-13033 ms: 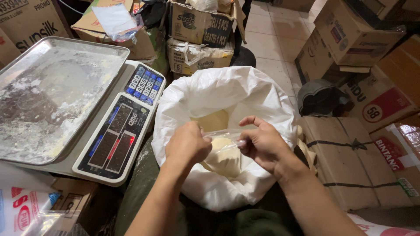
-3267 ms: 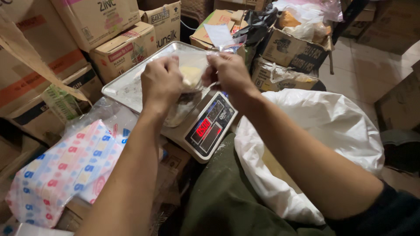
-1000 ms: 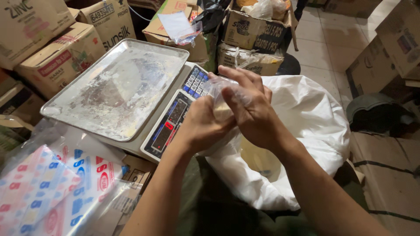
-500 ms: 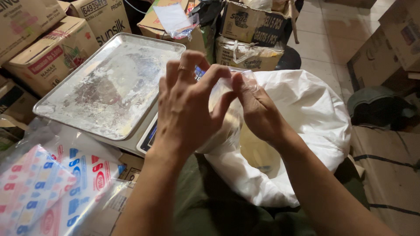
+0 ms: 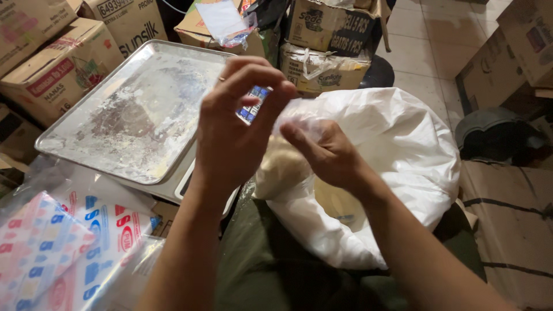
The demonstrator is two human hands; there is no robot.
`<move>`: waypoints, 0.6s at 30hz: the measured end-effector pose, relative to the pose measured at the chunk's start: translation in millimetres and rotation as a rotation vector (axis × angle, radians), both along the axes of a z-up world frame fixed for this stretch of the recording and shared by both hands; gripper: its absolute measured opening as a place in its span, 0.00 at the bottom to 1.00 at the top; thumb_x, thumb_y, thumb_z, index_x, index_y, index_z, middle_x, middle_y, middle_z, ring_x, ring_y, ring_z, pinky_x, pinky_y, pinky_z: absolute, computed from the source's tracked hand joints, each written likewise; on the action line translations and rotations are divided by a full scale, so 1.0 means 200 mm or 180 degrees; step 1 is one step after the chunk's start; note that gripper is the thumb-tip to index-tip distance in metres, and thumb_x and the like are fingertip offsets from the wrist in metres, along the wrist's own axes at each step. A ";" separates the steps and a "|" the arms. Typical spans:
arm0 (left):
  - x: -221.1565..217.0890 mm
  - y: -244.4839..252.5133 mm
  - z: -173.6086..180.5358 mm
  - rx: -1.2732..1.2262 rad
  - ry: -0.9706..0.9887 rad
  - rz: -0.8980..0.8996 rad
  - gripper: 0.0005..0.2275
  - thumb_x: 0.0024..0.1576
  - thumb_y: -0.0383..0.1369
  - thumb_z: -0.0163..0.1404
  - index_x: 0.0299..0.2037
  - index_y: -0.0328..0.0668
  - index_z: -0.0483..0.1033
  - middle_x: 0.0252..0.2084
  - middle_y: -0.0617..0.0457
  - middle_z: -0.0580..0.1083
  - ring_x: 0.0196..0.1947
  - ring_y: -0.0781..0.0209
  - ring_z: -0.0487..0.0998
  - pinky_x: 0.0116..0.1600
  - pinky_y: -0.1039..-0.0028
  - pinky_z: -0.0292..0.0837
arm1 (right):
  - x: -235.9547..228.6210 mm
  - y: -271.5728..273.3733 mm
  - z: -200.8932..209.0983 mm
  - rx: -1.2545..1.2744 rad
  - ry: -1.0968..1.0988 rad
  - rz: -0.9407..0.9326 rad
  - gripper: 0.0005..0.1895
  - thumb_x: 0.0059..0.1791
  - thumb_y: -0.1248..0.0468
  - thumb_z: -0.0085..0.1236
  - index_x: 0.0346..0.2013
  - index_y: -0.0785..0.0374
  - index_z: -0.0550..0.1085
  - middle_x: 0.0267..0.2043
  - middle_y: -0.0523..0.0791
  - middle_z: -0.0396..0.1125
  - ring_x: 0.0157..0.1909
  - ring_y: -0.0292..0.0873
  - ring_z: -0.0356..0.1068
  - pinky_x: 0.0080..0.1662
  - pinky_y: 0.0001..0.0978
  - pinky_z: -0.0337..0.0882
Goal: The person scoops a white powder from a large sack into small plastic bags, weighs each bag on a digital scale, and adjusts the contents to reach a target weight. They then tie the bags and set them aside.
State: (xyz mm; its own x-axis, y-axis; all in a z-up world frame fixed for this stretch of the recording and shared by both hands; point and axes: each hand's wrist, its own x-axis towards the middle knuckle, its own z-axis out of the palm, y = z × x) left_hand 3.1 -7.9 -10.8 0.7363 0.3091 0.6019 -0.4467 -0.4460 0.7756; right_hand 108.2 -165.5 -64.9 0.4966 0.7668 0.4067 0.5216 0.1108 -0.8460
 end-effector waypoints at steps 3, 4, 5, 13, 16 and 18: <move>-0.01 0.02 -0.05 -0.0064 -0.0409 0.0043 0.13 0.63 0.36 0.58 0.54 0.43 0.77 0.56 0.53 0.74 0.62 0.58 0.77 0.67 0.60 0.73 | -0.04 0.02 -0.03 0.0225 0.0699 -0.0087 0.22 0.61 0.53 0.43 0.41 0.66 0.79 0.27 0.38 0.70 0.30 0.29 0.65 0.33 0.23 0.67; -0.02 0.03 -0.08 0.0035 -0.0403 -0.0010 0.18 0.58 0.35 0.58 0.57 0.41 0.71 0.57 0.51 0.72 0.63 0.55 0.73 0.68 0.58 0.69 | -0.04 0.02 -0.03 0.0266 0.0686 -0.0169 0.23 0.61 0.53 0.42 0.42 0.67 0.80 0.29 0.39 0.71 0.32 0.30 0.65 0.35 0.24 0.67; -0.03 0.04 -0.11 0.0129 -0.0398 -0.0062 0.24 0.54 0.34 0.58 0.59 0.38 0.66 0.58 0.50 0.69 0.64 0.53 0.70 0.68 0.57 0.65 | -0.04 0.03 -0.02 0.0301 0.0671 -0.0250 0.23 0.61 0.53 0.42 0.44 0.67 0.80 0.31 0.40 0.71 0.34 0.31 0.66 0.37 0.25 0.67; 0.10 -0.06 -0.29 0.0727 0.0914 0.0023 0.20 0.46 0.42 0.61 0.44 0.36 0.79 0.41 0.39 0.78 0.44 0.43 0.80 0.50 0.60 0.74 | -0.04 0.01 0.12 -0.0226 -0.0833 -0.0537 0.26 0.60 0.50 0.37 0.50 0.65 0.79 0.52 0.49 0.73 0.60 0.45 0.68 0.60 0.36 0.67; 0.17 -0.08 -0.31 0.0470 0.1239 0.0176 0.13 0.50 0.40 0.56 0.33 0.36 0.80 0.27 0.40 0.78 0.31 0.45 0.83 0.38 0.61 0.77 | -0.04 0.01 0.14 -0.0153 -0.1206 -0.0805 0.25 0.61 0.51 0.39 0.50 0.66 0.79 0.49 0.49 0.75 0.61 0.48 0.66 0.60 0.39 0.66; 0.23 -0.08 -0.32 0.0436 0.1030 0.0311 0.12 0.52 0.37 0.53 0.29 0.33 0.77 0.23 0.40 0.76 0.27 0.45 0.82 0.34 0.60 0.76 | -0.06 0.03 0.12 0.0030 -0.0461 -0.0673 0.23 0.61 0.52 0.38 0.52 0.67 0.76 0.51 0.49 0.73 0.54 0.43 0.72 0.58 0.34 0.70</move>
State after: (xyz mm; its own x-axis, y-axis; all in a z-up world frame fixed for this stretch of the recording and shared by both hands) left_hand 48.8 -23.6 -75.6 0.8665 0.3200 0.3832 -0.1381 -0.5839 0.8000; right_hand 95.4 -159.0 -40.5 0.5816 0.6479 0.4919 0.6496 -0.0060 -0.7603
